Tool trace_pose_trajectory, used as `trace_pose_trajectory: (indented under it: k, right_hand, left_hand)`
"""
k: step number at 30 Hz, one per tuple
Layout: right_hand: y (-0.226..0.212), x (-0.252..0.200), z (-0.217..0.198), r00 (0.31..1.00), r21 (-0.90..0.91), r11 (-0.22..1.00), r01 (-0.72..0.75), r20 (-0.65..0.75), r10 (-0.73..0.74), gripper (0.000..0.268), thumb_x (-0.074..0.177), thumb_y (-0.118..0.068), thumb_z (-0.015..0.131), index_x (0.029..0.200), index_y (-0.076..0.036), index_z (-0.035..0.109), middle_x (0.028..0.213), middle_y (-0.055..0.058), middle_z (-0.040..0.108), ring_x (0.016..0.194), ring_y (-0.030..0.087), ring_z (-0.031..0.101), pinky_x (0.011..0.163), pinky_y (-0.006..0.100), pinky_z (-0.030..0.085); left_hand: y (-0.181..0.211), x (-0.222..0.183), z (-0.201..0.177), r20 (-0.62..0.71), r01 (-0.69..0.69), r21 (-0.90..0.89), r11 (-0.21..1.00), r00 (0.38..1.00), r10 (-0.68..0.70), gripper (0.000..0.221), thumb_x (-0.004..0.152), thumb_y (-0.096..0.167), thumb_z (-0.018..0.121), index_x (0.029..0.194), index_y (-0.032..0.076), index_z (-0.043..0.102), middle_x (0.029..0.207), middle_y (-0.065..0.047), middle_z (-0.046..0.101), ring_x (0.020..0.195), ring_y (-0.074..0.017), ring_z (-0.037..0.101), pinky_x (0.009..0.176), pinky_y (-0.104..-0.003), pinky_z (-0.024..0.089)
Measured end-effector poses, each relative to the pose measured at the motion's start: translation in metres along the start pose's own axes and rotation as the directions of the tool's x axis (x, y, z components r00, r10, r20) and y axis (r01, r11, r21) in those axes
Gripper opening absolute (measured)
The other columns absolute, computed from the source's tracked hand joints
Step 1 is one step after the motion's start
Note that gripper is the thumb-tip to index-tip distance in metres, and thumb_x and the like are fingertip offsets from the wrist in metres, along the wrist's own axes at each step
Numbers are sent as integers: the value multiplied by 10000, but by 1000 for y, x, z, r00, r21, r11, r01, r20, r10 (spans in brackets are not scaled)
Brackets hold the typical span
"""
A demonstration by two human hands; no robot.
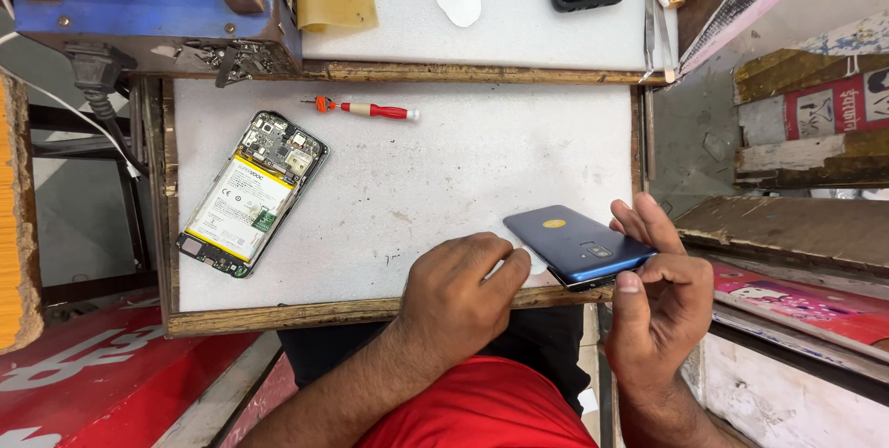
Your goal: The person disassembles a smartphone by removing the back cover and internal components. They then wipe the back of a blue smartphone with a white cloth and inspect the screen. The person handles multiple phone parts and tools on a cluttered workbench.
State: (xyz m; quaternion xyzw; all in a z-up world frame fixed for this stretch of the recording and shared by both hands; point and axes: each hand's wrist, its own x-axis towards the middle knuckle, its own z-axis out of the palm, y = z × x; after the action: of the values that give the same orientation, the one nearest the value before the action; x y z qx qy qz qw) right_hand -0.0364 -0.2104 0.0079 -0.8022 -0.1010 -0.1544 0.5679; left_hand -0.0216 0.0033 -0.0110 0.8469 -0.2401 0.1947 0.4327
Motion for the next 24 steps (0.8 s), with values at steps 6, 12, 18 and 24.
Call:
trace_pose_trajectory:
  k: [6,12,18,24]
  right_hand:
    - [5,-5,-2,1000,16,1000,0,-22,1,156,1108,-125,553,1124,-74,407,1566,312,489,1410,399,559,1174,540,539]
    - [3,-6,0,1000,38,999,4,-31,-3,166,1120,-125,555,1131,-72,399,1540,314,477,1422,400,560,1188,534,531]
    - [9,-8,-2,998,39,999,18,-63,-16,156,1094,-114,574,1119,-57,431,1532,307,488,1388,396,583,1156,532,553]
    - [9,-8,1,997,45,998,34,-64,-31,136,1101,-101,572,1125,-55,446,1539,297,490,1391,386,585,1152,525,560]
  left_hand:
    - [2,-5,-5,-44,-11,-34,999,999,9,140,889,-10,741,1021,1,694,913,-102,667,851,-232,739,742,-354,639]
    - [3,3,-3,-18,-45,-1,999,999,45,106,919,21,730,1018,3,696,916,-108,670,850,-231,737,737,-365,638]
    - [15,2,-17,-23,-38,-46,998,999,37,102,948,38,740,1036,8,699,901,-85,661,808,-193,728,689,-335,634]
    - [32,15,-33,-83,-131,-199,971,990,117,95,1026,39,711,1078,-1,642,1005,-111,656,938,-202,754,774,-321,665]
